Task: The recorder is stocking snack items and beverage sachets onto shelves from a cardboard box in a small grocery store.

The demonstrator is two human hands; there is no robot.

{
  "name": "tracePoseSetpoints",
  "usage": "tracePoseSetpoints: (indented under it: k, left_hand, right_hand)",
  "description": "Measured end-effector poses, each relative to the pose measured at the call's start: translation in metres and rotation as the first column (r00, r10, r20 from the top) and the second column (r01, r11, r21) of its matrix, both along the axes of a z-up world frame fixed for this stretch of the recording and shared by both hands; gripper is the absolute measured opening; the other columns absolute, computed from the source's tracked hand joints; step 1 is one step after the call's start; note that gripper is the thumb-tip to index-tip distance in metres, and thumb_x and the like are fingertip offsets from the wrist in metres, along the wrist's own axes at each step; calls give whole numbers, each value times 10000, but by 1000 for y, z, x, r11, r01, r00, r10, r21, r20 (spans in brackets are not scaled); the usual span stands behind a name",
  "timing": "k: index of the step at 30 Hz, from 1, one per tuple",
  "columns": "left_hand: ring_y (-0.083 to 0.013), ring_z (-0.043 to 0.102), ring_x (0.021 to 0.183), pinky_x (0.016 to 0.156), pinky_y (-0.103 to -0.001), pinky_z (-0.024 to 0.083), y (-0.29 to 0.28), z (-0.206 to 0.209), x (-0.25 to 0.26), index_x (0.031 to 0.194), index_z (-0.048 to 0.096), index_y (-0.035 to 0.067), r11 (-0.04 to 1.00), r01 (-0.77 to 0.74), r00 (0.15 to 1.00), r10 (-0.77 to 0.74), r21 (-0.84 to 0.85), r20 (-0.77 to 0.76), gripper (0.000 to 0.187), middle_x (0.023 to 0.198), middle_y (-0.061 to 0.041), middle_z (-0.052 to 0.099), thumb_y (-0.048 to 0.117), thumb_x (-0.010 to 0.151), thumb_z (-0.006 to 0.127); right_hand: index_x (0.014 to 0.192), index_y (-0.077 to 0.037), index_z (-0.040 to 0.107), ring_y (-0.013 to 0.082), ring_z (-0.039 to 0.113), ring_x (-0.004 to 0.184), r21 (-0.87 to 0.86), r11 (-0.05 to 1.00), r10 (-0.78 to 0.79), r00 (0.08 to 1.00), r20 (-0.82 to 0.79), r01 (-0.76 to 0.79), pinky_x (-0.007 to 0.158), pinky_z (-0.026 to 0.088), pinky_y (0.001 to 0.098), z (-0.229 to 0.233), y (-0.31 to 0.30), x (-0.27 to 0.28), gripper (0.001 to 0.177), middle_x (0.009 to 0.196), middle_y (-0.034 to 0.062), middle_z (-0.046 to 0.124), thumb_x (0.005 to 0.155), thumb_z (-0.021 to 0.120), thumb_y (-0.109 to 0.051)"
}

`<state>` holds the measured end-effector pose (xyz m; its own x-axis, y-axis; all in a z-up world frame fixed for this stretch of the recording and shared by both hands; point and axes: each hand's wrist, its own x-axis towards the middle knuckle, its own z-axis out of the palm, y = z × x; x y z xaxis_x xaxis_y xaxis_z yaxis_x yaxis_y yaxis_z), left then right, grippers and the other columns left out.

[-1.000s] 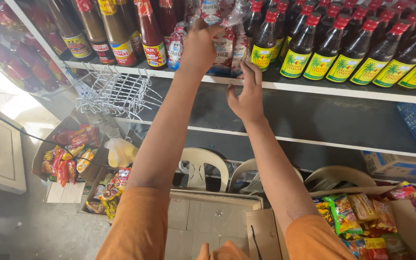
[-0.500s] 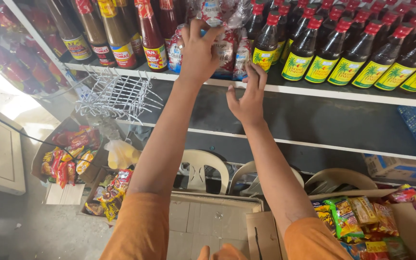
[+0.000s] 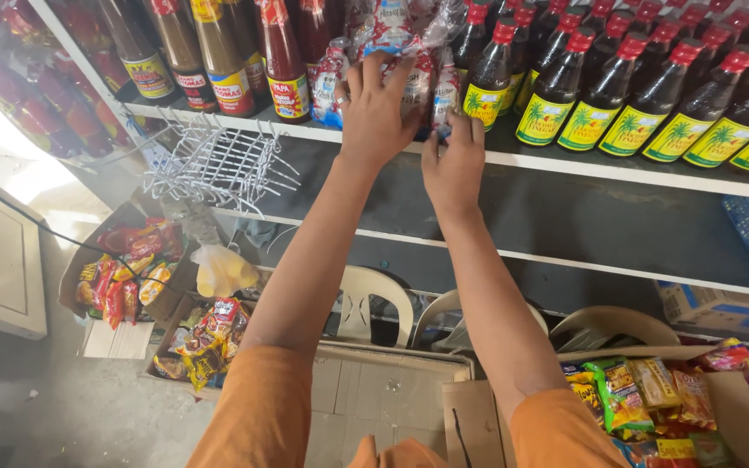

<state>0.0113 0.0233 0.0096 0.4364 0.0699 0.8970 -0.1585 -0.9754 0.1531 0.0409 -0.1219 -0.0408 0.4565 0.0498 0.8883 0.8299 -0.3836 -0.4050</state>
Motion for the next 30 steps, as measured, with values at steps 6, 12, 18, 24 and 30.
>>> tracePoseSetpoints:
  k: [6, 12, 18, 24, 30]
  left_hand:
    - [-378, 443, 1235, 1006, -645, 358, 2, 5, 0, 1401, 584, 242, 1000, -15, 999, 15, 1, -49, 775, 1346, -88, 468, 327, 694, 888]
    - [-398, 413, 1266, 1020, -680, 328, -1, 14, -8, 1390, 563, 233, 1000, -31, 993, 31, 6, -110, 914, 1334, -88, 456, 319, 557, 927]
    - [-381, 410, 1287, 1035, -670, 333, -2, 5, -2, 1442, 519, 214, 999, -37, 992, 39, 14, -119, 1003, 1375, -92, 430, 291, 535, 941]
    - [-365, 402, 1293, 1066, -661, 312, 2, 9, 0, 1389, 566, 250, 996, -86, 967, 91, 33, -240, 936, 1376, -73, 434, 223, 522, 918]
    - [-396, 383, 1293, 1055, -674, 311, 6, 6, 12, 1388, 565, 211, 988, -116, 966, 136, 104, -218, 981, 1340, -111, 425, 238, 474, 920]
  right_hand:
    - [1242, 28, 628, 384, 661, 1013, 27, 999, -28, 994, 106, 25, 829, 572, 425, 6, -9, 2, 346, 1155, 212, 613, 901, 668, 70]
    - [1237, -4, 652, 302, 697, 972, 4, 999, 36, 997, 67, -36, 839, 589, 393, -6, -13, 17, 298, 1148, 162, 644, 947, 706, 40]
    - [1254, -10, 635, 234, 662, 914, 45, 994, 89, 990, 111, -95, 812, 584, 343, -1, -16, 0, 414, 1221, 154, 604, 864, 770, 22]
    - [1342, -3, 587, 203, 648, 891, 36, 994, 102, 994, 41, -104, 839, 577, 331, -3, -19, 6, 472, 1278, 144, 550, 895, 731, 43]
    - [1357, -26, 603, 231, 650, 931, -43, 998, 42, 999, 25, -41, 846, 577, 345, -13, -12, 17, 455, 1253, 122, 585, 928, 748, 18]
